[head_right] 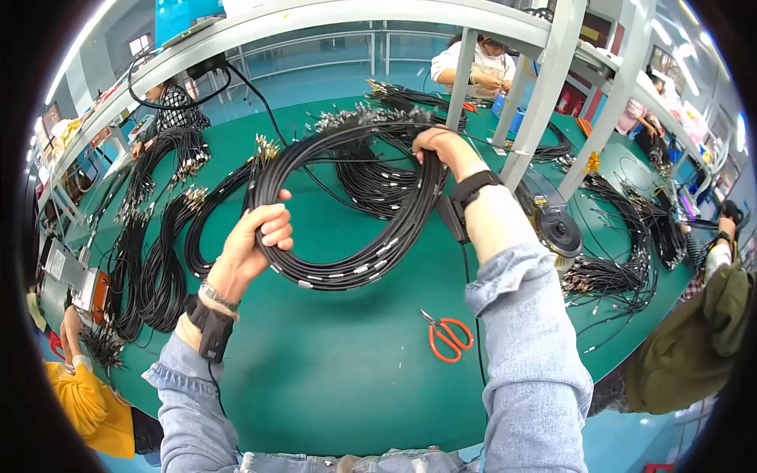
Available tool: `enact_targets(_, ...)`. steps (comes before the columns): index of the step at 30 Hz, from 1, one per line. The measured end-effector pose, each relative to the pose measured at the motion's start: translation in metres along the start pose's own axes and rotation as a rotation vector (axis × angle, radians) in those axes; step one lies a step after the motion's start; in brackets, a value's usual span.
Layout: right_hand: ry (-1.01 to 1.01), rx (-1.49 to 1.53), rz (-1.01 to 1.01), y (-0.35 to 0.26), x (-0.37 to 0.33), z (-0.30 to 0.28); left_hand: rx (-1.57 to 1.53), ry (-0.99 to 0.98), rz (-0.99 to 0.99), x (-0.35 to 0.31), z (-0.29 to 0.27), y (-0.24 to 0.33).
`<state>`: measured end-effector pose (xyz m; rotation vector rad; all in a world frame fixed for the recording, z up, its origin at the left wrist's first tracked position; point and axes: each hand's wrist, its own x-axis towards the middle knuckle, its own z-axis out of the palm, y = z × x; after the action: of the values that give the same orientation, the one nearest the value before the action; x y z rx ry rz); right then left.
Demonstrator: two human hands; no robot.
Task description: The person sorts bundles of black cables, moves a large coil to the side, and attaches small yellow and white components to the cable ends one by one. After assembling the pieces, the person gathers the finished cables into a large loop and moves them to a pile.
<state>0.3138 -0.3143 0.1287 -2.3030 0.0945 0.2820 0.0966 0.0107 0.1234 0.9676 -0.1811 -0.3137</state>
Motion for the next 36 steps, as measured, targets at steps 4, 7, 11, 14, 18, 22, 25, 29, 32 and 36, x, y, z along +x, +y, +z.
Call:
enact_targets(4, 0.058, 0.363, -0.022, 0.012, -0.047, -0.003, -0.011, 0.052, -0.086, -0.006, 0.002, -0.003)
enact_targets(7, 0.075, 0.625, -0.092, 0.009, -0.092, 0.009, 0.046, -0.062, -0.096, -0.032, -0.011, 0.008)
enact_targets(11, 0.007, 0.87, -0.165, 0.027, -0.168, 0.038, 0.234, -0.181, -0.179, -0.071, -0.029, 0.024)
enact_targets(14, -0.108, 1.04, -0.085, 0.043, -0.231, 0.069, 0.306, -0.271, -0.192, -0.109, -0.056, 0.019)
enact_targets(18, -0.292, 1.1, 0.051, 0.064, -0.282, 0.115, 0.309, -0.34, -0.322, -0.164, -0.096, 0.018)
enact_targets(22, -0.468, 1.183, 0.18, 0.078, -0.298, 0.159, 0.391, -0.179, -0.367, -0.193, -0.113, 0.011)
enact_targets(25, -0.54, 1.174, 0.285, 0.086, -0.295, 0.19, 0.414, 0.075, -0.34, -0.201, -0.134, -0.001)
enact_targets(29, -0.561, 1.142, 0.329, 0.087, -0.288, 0.21, 0.679, 0.281, -0.469, -0.195, -0.157, -0.015)
enact_targets(32, -0.51, 1.132, 0.347, 0.082, -0.288, 0.214, 0.82, 0.246, -0.457, -0.172, -0.164, -0.016)
enact_targets(36, -0.527, 1.132, 0.353, 0.076, -0.288, 0.216, 1.232, 0.284, -0.367, -0.129, -0.136, -0.023)
